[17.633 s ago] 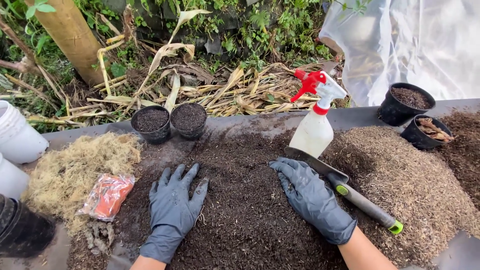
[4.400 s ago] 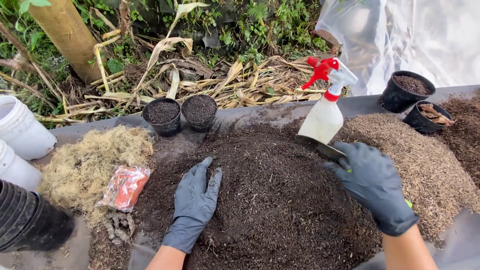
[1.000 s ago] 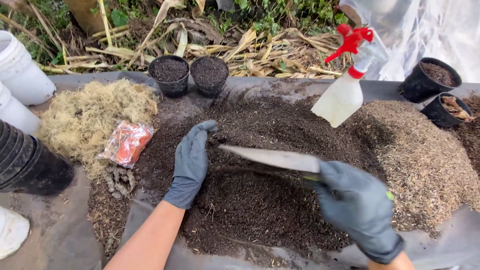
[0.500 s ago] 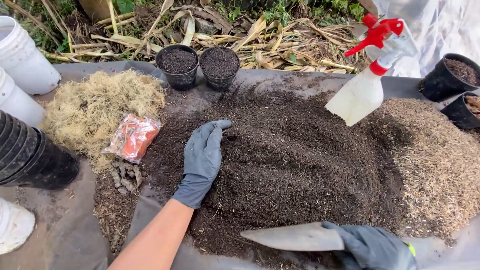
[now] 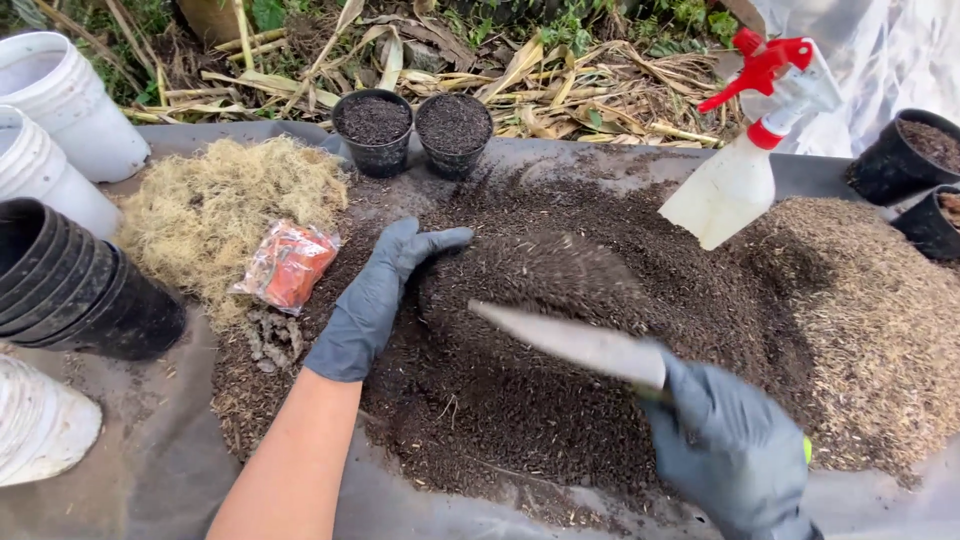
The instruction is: Filling small plastic pots with moss and soil, then mixing a large pile of soil on a work table.
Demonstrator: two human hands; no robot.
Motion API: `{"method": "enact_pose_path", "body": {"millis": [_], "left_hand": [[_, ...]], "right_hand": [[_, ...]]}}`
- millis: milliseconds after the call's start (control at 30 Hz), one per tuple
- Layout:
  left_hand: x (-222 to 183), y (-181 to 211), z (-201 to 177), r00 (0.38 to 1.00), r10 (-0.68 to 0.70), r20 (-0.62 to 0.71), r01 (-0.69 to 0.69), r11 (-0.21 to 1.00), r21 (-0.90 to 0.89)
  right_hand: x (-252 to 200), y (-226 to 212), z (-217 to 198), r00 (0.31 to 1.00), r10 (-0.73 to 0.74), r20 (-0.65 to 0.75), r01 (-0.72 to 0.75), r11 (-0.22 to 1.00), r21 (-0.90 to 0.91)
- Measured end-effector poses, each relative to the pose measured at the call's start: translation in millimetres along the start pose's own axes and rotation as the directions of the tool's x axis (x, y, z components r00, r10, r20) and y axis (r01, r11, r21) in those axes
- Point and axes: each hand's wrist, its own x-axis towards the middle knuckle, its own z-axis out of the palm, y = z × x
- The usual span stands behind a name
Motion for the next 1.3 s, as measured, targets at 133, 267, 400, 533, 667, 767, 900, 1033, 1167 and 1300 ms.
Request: {"method": "enact_pose_path", "body": {"millis": [133,267,400,533,667,767,900,1033,1167,1300], "left_hand": [[-2,-7,-7,0.999,-0.042,-0.001,0.042,0.999,-0.010],[1,-24,-11,0.998,-0.058,0.035,0.054,0.993,0.110],[-3,-21,-12,0.997,-0.025,0.072,0.019,0.996,0.082],[-3,-17,-2,0.991,-0.115,-0.065,0.104,0.982,-0.156],[19,-61,-1,0.920,-0.274,-0.280,0.211,0.948,-0.237],[13,-38,2,0.996,0.087,-0.003,-0.083,0.960,0.269],[0,1,32,0.959,-0.198,-0.201,0.195,0.980,-0.035],[4,-10,35,0.938,-0.222,-0.267,0.188,0.971,-0.145],[8,-27,30,0.846,-0.350,-0.402,0.275,0.933,-0.234],[4,-17,31,0.877,-0.322,-0.356,0.284,0.946,-0.156]], "right_hand": [[-65,-10,44,0.770,-0.073,0.633,-0.200,0.915,0.350],[-47,-59,25,0.958,-0.268,0.101,0.253,0.957,0.146],[-8,-70,9,0.987,-0.076,0.142,0.061,0.992,0.107],[4,-23,6,0.942,0.246,0.229,-0.246,0.969,-0.028],[-19,21,-14,0.824,0.510,0.246,-0.549,0.825,0.132],[-69,61,-9,0.888,0.390,0.245,-0.435,0.886,0.163],[-104,85,-25,0.924,0.223,0.311,-0.270,0.955,0.119],[-147,120,-41,0.899,0.193,0.394,-0.262,0.956,0.130],[-192,152,-19,0.854,0.114,0.508,-0.124,0.992,-0.013],[-134,121,7,0.967,0.015,0.255,-0.022,1.000,0.022]]}}
